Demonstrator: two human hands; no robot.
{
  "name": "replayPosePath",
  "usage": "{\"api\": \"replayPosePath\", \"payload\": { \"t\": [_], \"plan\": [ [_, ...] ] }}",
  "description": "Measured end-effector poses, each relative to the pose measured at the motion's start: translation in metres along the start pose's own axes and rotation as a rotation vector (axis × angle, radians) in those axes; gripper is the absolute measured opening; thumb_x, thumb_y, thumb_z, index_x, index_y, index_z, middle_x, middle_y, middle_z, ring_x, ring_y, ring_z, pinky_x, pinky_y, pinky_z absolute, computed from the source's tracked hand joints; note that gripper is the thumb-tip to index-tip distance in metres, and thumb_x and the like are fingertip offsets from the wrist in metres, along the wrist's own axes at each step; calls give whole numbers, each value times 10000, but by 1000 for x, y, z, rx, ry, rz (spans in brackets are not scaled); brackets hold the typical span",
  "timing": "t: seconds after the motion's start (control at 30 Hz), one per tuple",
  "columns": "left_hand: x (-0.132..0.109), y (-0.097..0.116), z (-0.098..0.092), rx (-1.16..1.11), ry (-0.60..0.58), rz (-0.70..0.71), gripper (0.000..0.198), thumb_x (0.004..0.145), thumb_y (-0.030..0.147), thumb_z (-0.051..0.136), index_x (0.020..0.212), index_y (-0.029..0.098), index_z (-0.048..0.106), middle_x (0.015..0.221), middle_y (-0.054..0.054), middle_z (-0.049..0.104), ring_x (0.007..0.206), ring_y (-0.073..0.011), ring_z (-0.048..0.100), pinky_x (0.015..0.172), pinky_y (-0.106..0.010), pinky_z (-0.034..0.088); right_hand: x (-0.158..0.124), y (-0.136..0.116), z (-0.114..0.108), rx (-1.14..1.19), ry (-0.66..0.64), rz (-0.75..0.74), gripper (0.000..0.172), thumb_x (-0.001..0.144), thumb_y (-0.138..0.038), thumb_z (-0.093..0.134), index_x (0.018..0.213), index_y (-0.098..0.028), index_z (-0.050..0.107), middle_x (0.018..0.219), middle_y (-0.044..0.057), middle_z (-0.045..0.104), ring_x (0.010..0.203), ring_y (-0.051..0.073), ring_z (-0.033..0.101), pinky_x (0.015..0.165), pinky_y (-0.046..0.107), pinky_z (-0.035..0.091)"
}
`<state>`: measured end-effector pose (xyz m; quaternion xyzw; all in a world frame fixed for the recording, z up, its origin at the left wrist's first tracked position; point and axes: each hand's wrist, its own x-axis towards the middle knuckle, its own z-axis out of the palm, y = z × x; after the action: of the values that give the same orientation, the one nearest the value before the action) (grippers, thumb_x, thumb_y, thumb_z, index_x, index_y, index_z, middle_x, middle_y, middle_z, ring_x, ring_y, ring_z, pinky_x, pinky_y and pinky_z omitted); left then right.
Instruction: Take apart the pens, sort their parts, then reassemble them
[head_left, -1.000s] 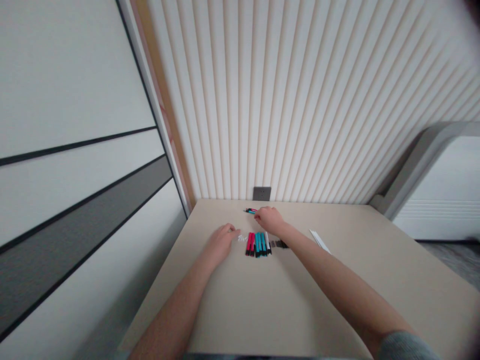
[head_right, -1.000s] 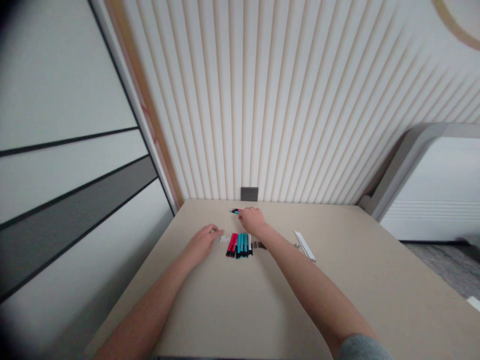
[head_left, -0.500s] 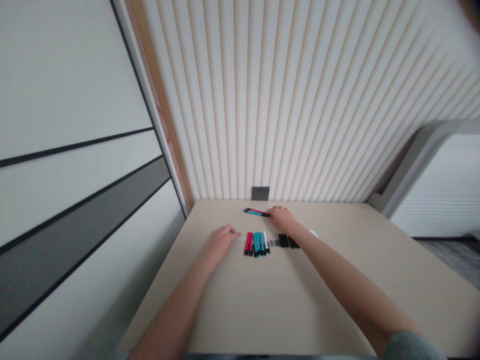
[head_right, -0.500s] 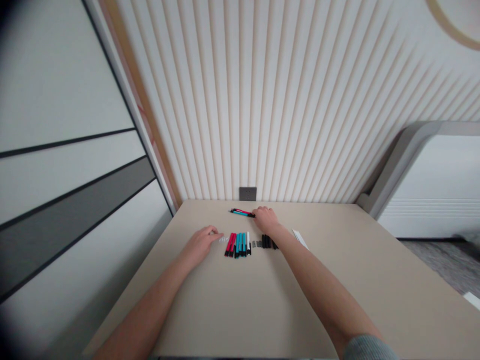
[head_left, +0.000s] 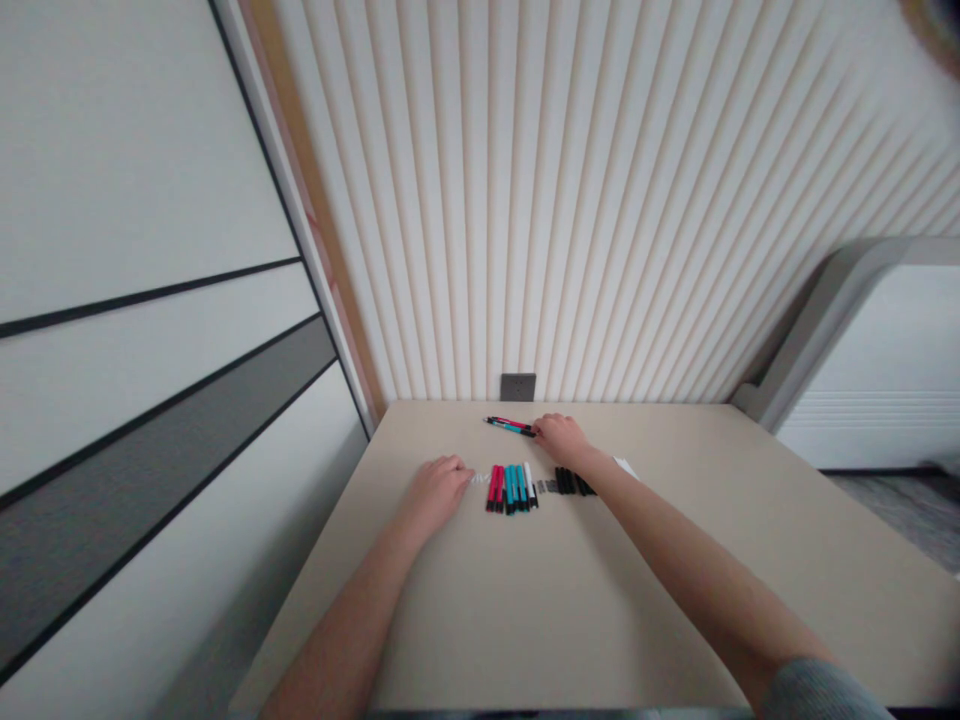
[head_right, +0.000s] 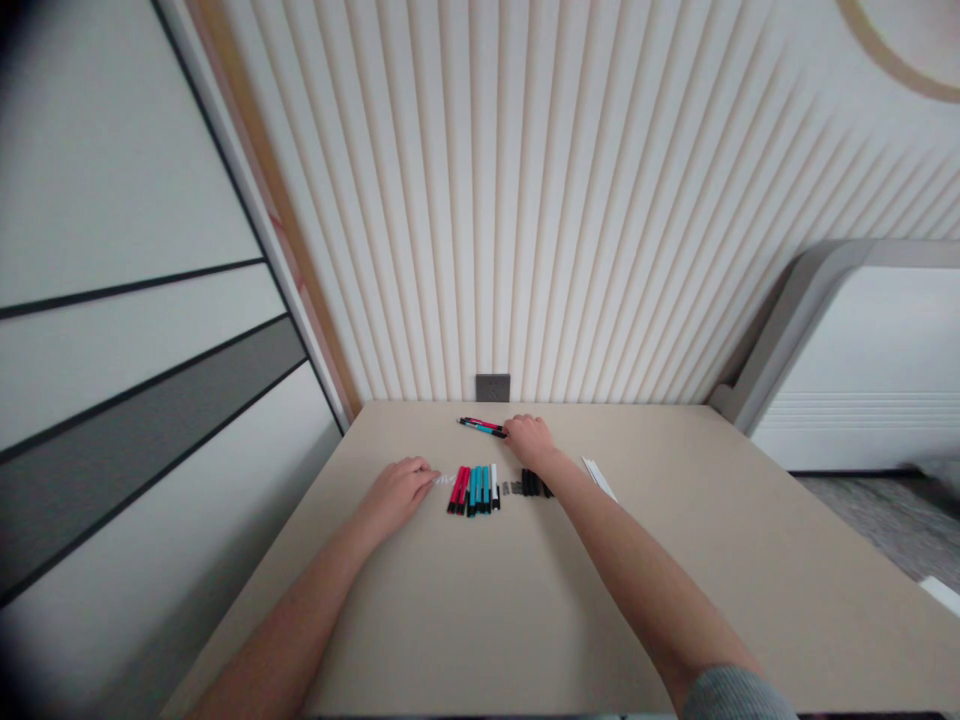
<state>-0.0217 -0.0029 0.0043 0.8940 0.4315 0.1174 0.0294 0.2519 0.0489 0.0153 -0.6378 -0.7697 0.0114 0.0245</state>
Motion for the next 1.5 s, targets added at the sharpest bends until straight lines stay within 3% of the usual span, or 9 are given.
{"api": "replayPosePath", "payload": {
  "t": [0.5,0.73,0.87,0.97,1.07,1.17,1.27,1.4,1.5],
  "plan": [
    [7,5,7,23,-37,-62,220,943,206,499,933,191,719,867,-64,653,856,-190,608,788,-288,434,1,1,5,17,17,-11,239,930,-200,487,1084,-196,669,1080,117,687,1030,233,604,850,303,393],
    [7,7,6,-1,1,-71,211,943,224,505,957,193,713,868,-61,661,860,-192,617,789,-285,447,-6,4,-3,62,72,-33,271,958,-210,445,1081,-186,685,1069,118,682,1026,221,605,883,295,402],
    [5,6,2,7,42,-89,215,925,247,547,1093,200,673,904,-64,672,877,-210,625,790,-304,462,-30,12,-8,203,204,-78,281,967,-213,423,1076,-183,680,1054,99,668,1017,197,597,894,284,419],
    [2,8,-3,-41,178,-105,361,918,319,571,1255,191,578,1006,-83,662,924,-222,620,827,-332,469,-64,18,-6,420,346,-149,243,953,-226,451,1039,-186,674,995,85,659,943,191,604,858,305,457],
    [1,14,-5,-153,289,-20,443,935,373,542,1345,213,490,1066,-78,653,977,-211,607,878,-346,460,-101,18,1,536,369,-245,233,962,-243,441,1045,-211,657,985,72,648,928,189,604,846,323,479],
    [2,25,-3,-247,257,108,335,951,377,517,1235,211,580,1008,-65,681,936,-202,617,852,-335,458,-128,13,10,580,402,-269,234,968,-245,435,1046,-213,653,965,81,650,898,197,607,815,341,499],
    [3,36,-1,-327,219,150,267,959,378,501,1053,190,665,854,-49,692,802,-184,619,769,-307,462,-141,10,16,561,456,-273,243,970,-224,427,1067,-216,651,983,93,651,904,206,605,808,358,502],
    [3,42,-2,-424,199,201,287,963,381,483,1064,195,676,783,-38,681,737,-165,604,731,-281,462,-144,10,15,521,473,-288,242,964,-212,445,1071,-221,662,977,94,651,886,208,598,796,360,497],
    [3,41,-4,-485,190,214,309,984,358,431,1044,191,684,770,-37,682,744,-159,613,723,-267,469,-144,10,11,624,445,-281,232,964,-225,459,1069,-218,666,994,93,646,906,196,598,813,337,491]
  ]
}}
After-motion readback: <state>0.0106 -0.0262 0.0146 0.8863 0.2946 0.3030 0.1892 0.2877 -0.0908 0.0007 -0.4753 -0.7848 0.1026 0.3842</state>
